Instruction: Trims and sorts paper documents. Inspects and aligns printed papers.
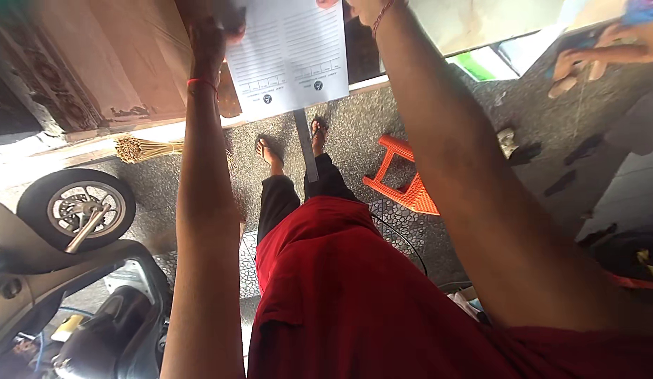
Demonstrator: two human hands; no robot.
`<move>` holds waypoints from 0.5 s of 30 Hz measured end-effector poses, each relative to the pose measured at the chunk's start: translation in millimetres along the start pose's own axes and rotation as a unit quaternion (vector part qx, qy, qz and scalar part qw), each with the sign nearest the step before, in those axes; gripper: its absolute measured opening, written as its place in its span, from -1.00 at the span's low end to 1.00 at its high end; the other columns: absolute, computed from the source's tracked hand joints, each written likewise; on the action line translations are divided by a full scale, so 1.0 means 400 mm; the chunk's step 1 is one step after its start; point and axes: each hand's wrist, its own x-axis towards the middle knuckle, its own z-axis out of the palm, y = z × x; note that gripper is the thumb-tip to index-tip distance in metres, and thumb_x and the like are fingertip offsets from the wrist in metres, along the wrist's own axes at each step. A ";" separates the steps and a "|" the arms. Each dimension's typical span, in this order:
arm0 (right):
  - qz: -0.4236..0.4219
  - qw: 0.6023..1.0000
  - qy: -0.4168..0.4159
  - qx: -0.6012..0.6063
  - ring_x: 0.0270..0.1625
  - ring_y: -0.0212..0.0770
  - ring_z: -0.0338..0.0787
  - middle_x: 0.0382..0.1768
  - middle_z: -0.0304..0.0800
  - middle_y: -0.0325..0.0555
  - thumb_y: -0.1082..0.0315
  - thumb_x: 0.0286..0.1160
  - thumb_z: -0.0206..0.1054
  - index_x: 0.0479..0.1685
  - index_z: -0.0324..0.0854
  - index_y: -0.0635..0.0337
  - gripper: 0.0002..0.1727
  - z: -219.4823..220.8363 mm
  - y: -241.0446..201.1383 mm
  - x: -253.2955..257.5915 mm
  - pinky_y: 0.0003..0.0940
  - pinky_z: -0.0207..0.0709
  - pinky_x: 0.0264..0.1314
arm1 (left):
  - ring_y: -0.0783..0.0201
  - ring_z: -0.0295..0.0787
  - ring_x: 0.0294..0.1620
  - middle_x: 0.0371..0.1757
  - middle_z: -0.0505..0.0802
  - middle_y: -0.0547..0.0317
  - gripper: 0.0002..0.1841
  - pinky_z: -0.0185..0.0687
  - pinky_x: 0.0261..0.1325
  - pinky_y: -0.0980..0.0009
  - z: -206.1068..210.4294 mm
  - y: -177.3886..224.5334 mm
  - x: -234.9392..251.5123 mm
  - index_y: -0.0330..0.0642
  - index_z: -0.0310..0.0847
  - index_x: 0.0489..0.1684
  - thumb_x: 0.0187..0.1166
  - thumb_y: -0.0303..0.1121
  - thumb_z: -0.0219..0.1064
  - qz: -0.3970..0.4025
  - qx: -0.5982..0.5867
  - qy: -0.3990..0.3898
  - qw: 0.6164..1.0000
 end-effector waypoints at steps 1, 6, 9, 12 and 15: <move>-0.002 1.000 0.001 0.010 -0.03 -0.25 0.70 -0.01 0.72 0.07 0.39 0.44 0.53 0.16 0.65 0.38 -0.63 0.003 0.001 0.001 -0.34 0.60 0.12 | 0.44 0.71 -0.02 0.02 0.79 0.09 -0.59 0.63 0.14 0.45 0.000 0.001 0.001 -0.28 0.68 0.15 0.40 -0.26 0.53 -0.002 0.004 0.001 1.000; 0.004 0.999 0.001 0.033 -0.08 -0.32 0.70 -0.07 0.69 0.02 0.46 0.49 0.46 0.13 0.62 0.39 -0.71 0.009 -0.049 -0.070 -0.44 0.64 0.09 | 0.40 0.72 0.04 0.06 0.80 0.04 -0.55 0.63 0.19 0.41 0.002 0.000 0.006 -0.30 0.67 0.16 0.38 -0.23 0.54 -0.002 0.020 0.003 1.000; 0.003 0.998 -0.004 0.069 -0.16 -0.28 0.75 -0.11 0.71 0.05 0.44 0.46 0.50 0.11 0.64 0.39 -0.69 0.010 -0.074 -0.101 -0.45 0.68 -0.04 | 0.33 0.73 0.11 0.13 0.78 -0.03 -0.52 0.64 0.24 0.36 0.003 -0.005 0.009 -0.33 0.62 0.23 0.39 -0.27 0.55 -0.005 -0.002 0.003 1.000; -0.008 0.994 -0.020 0.108 -0.14 -0.26 0.80 -0.06 0.75 0.05 0.39 0.43 0.54 0.15 0.64 0.39 -0.62 0.004 -0.036 -0.051 -0.42 0.74 -0.06 | 0.33 0.75 0.13 0.15 0.79 0.00 -0.49 0.66 0.25 0.34 0.002 -0.009 0.013 -0.30 0.62 0.27 0.36 -0.25 0.55 -0.005 -0.009 0.000 1.000; 0.002 0.995 -0.024 0.098 -0.04 -0.22 0.80 0.03 0.76 0.05 0.41 0.41 0.53 0.24 0.61 0.33 -0.57 -0.001 -0.048 -0.074 -0.34 0.72 0.01 | 0.29 0.75 0.18 0.19 0.79 -0.03 -0.48 0.67 0.28 0.30 0.008 -0.018 0.012 -0.31 0.61 0.28 0.40 -0.23 0.55 0.005 -0.013 -0.002 1.000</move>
